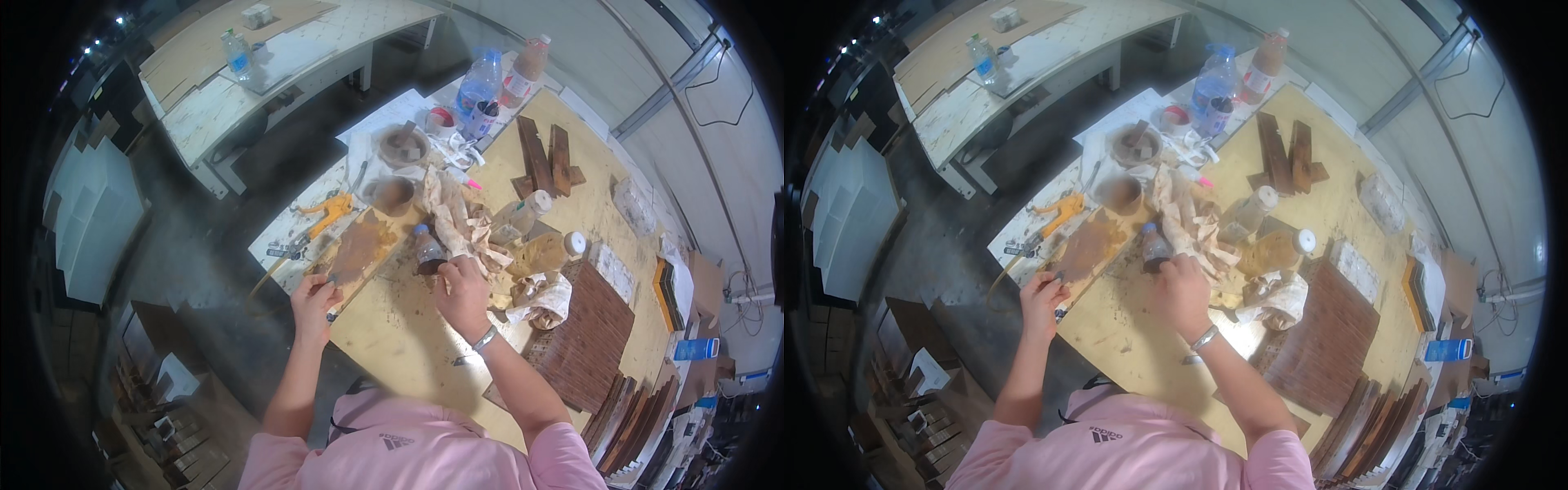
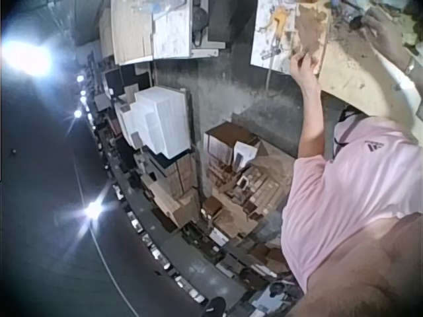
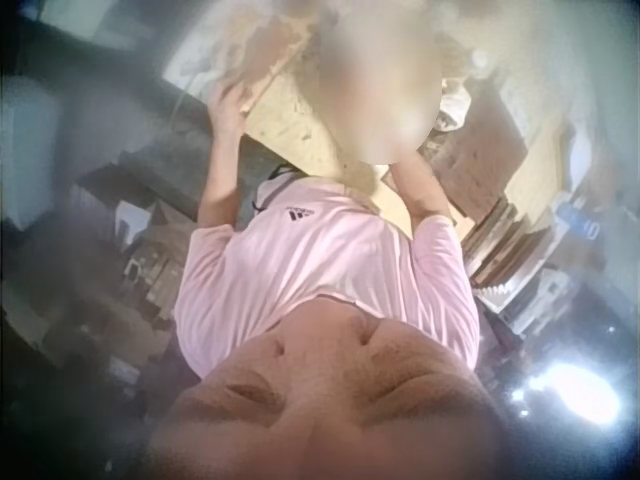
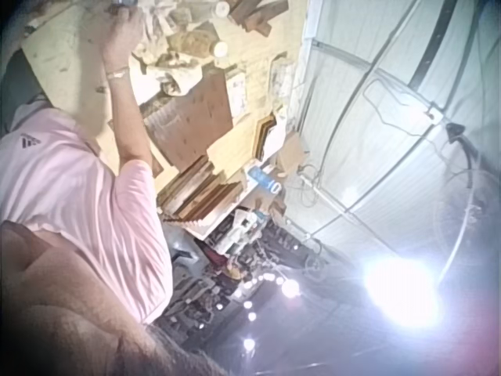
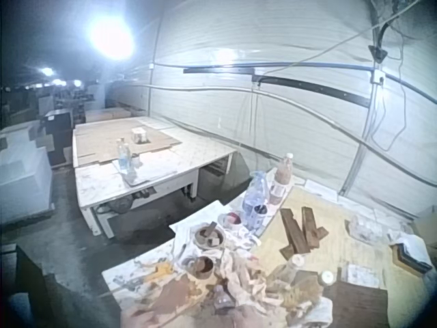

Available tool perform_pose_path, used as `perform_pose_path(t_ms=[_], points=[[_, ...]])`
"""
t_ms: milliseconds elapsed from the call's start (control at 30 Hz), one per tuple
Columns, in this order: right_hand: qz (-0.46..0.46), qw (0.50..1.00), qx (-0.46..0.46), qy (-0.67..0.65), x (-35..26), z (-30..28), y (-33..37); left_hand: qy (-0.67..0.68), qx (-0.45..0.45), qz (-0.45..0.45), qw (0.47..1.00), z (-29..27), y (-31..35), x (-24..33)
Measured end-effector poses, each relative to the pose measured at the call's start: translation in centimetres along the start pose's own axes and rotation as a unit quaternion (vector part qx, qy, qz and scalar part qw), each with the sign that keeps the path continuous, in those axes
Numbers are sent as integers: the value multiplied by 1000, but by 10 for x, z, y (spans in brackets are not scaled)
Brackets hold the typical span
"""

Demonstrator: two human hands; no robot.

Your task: The person applies a liquid finish to wooden slats using a small foam applicator and wipes them with a cloth. The person handles the slats one at a time, coating all sides before placing them into a stack on the workbench.

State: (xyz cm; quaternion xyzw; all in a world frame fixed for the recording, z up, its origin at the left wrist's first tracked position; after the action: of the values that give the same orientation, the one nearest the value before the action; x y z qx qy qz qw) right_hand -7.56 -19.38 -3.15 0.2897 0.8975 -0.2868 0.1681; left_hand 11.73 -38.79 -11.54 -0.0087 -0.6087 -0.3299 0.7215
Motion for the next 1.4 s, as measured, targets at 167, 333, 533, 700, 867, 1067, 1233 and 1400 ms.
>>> perform_pose_path(t_ms=[167, 333, 533, 700, 867, 1067, 1233, 1400], points=[[17, 1000, -16, -8, 10, -6, -34, -41, 2, 38, 998, 3, -7, 4], [46, 997, -29, -48, 37, 30, -90, -2, -64, 53, 997, 41, -31, 27], [68, 988, -137, 14, 54, 75, -129, -6, -82, 36, 996, 82, -70, 34], [114, 972, -204, -11, 55, 92, -144, 8, -84, 14, 996, 95, -85, 23], [90, 973, -211, 6, 66, 109, -143, 23, -59, -11, 998, 98, -85, 18], [99, 969, -221, -44, 72, 119, -142, 36, -52, -35, 997, 92, -89, 0], [103, 971, -204, -74, 70, 121, -143, 5, -72, -26, 997, 97, -94, -6], [109, 970, -197, -90, 75, 128, -143, -93, -51, -16, 994, 89, -96, 1]])
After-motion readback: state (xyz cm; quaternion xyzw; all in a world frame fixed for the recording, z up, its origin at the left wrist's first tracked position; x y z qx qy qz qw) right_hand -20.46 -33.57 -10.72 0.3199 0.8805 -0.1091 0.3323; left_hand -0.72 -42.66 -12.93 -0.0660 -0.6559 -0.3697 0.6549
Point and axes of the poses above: each hand's wrist, its own y-axis away from the middle knuckle, its own z-axis out of the palm, x = y × z, the point moved 4 cm from there along -y, towards the middle knuckle, and after that the axes turned 3 degrees about -y, right-handed, at the moved point
